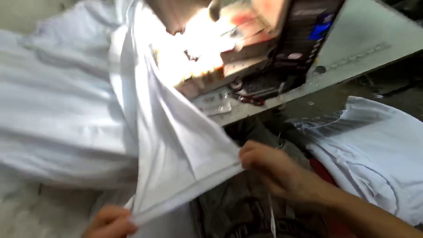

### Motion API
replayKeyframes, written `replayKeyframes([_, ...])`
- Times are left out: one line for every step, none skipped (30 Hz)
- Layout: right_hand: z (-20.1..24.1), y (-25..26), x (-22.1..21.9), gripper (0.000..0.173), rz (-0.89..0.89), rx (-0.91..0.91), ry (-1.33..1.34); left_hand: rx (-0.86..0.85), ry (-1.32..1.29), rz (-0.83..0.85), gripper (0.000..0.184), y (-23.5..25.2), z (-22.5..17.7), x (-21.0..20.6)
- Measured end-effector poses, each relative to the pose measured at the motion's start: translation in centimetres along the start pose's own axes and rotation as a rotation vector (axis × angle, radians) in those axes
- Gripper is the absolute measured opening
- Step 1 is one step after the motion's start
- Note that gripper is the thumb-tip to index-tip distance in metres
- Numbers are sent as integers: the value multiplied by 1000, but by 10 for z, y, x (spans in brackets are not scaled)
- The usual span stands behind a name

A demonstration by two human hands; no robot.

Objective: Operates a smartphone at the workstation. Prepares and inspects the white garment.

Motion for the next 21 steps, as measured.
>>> replayKeyframes([0, 2, 3, 14, 10, 4, -15, -8, 30, 28, 16, 1, -1, 5])
replayKeyframes([-1, 3, 5, 18, 21, 6, -18, -9, 64, 28, 15, 2, -3, 7])
replayKeyframes([-3, 2, 6, 21, 33, 3, -25, 1, 99, 9, 15, 1, -5, 6])
replayKeyframes([-5, 1, 6, 24, 38, -4, -36, 11, 136, -15, 17, -1, -5, 3])
replayKeyframes([-8, -2, 4, 25, 44, -16, -54, 19, 171, -31, 23, -3, -4, -1])
replayKeyframes([-10, -5, 0, 29, 49, -26, -73, 26, 204, -44, 26, -5, -2, -6])
replayKeyframes([-11, -9, -3, 32, 54, -34, -92, 34, 222, -52, 28, -8, 0, -10])
replayKeyframes([-12, -12, -7, 33, 61, -37, -107, 41, 229, -58, 29, -10, 3, -14])
replayKeyframes([-13, -14, -10, 34, 65, -39, -112, 44, 229, -63, 29, -12, 5, -17])
replayKeyframes([-14, -16, -12, 34, 69, -40, -106, 39, 225, -64, 29, -13, 6, -20])
replayKeyframes([-14, -18, -14, 33, 73, -42, -93, 28, 221, -61, 29, -13, 7, -23])
replayKeyframes([-14, -19, -14, 32, 77, -46, -74, 14, 215, -56, 28, -12, 7, -25])
replayKeyframes([-14, -20, -14, 30, 79, -50, -52, 2, 211, -49, 27, -12, 7, -27])
replayKeyframes([-14, -22, -14, 29, 76, -49, -35, -7, 208, -37, 26, -11, 8, -28])
replayKeyframes([-14, -25, -14, 29, 76, -48, -24, -13, 209, -22, 24, -10, 8, -29])
replayKeyframes([-14, -27, -13, 29, 75, -48, -26, -19, 207, -6, 23, -9, 9, -29])
replayKeyframes([-14, -29, -13, 30, 69, -48, -35, -27, 207, 9, 21, -7, 9, -29])
replayKeyframes([-14, -31, -14, 29, 61, -49, -49, -35, 208, 21, 20, -6, 10, -29])
replayKeyframes([-15, -33, -14, 28, 49, -50, -63, -44, 210, 33, 18, -5, 10, -30])
replayKeyframes([-15, -35, -14, 27, 35, -51, -74, -49, 212, 41, 17, -5, 10, -31])
replayKeyframes([-15, -36, -14, 27, 27, -53, -88, -55, 215, 45, 17, -5, 10, -31])
Point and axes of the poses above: each hand's wrist, its own y-axis towards the middle knuckle, its own x-axis out of the back of the hand, z = x × y, the point moved 4 cm from there along y, towards the middle knuckle, and after that the axes turned 11 degrees about x, right-handed, at the moved point
